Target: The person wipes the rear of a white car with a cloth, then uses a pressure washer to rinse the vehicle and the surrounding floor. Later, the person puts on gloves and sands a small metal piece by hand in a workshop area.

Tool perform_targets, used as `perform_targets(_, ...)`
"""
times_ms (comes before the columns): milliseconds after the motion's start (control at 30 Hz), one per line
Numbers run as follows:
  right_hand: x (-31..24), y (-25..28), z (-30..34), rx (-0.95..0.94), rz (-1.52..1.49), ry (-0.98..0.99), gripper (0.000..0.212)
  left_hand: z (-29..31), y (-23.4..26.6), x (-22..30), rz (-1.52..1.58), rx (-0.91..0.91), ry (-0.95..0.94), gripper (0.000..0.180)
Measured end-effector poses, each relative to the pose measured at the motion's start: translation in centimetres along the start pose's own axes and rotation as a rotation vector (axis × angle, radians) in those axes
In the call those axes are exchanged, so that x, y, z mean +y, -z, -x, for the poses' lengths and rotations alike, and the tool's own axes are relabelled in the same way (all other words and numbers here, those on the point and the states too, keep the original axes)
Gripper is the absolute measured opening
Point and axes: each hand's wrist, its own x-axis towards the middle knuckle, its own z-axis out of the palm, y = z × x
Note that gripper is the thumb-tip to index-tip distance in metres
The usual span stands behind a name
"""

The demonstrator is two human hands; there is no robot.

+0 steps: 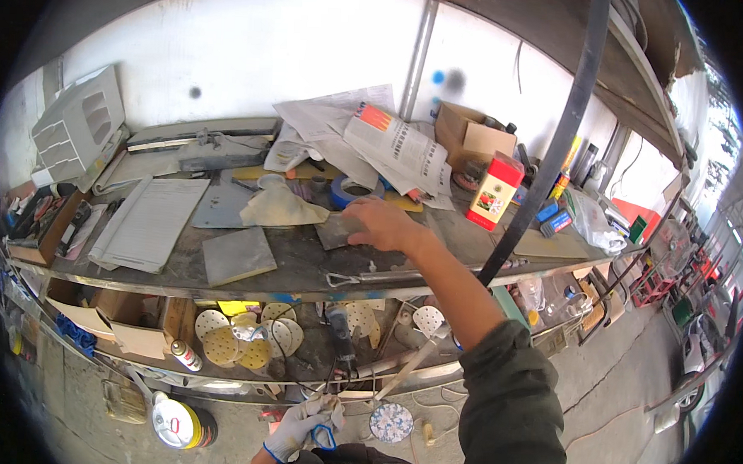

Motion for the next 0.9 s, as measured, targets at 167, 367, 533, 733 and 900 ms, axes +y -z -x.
perform_targets(167, 1.4, 0.7, -3.5, -0.344, 0.007, -0.096, 0.082, 2.2, 0.9, 1.5, -0.021, 0.135, -0.032, 0.044)
perform_targets(367, 0.4, 1.5, -2.9, -0.243, 0.116, -0.123, 0.053, 3.2, 3.7, 2.0, -0.038, 0.117, 0.019, 0.045)
perform_targets(533, -1.8, 6.0, 1.9, 0.202, -0.147, -0.281, 0.023, 3.3, 4.5, 2.2, 0.004, 0.083, 0.080, 0.046)
perform_targets(733, -11.0, 5.3, 11.4, 0.374, -0.865, -0.476, 0.021, 2.3, 4.2, 2.5, 0.038, 0.123, 0.002, 0.041)
perform_targets(900, -19.1, -7.7, 21.8, 0.176, -1.338, -0.646, 0.032, -2.2, 1.9, 0.0, -0.056, -0.057, -0.021, 0.027)
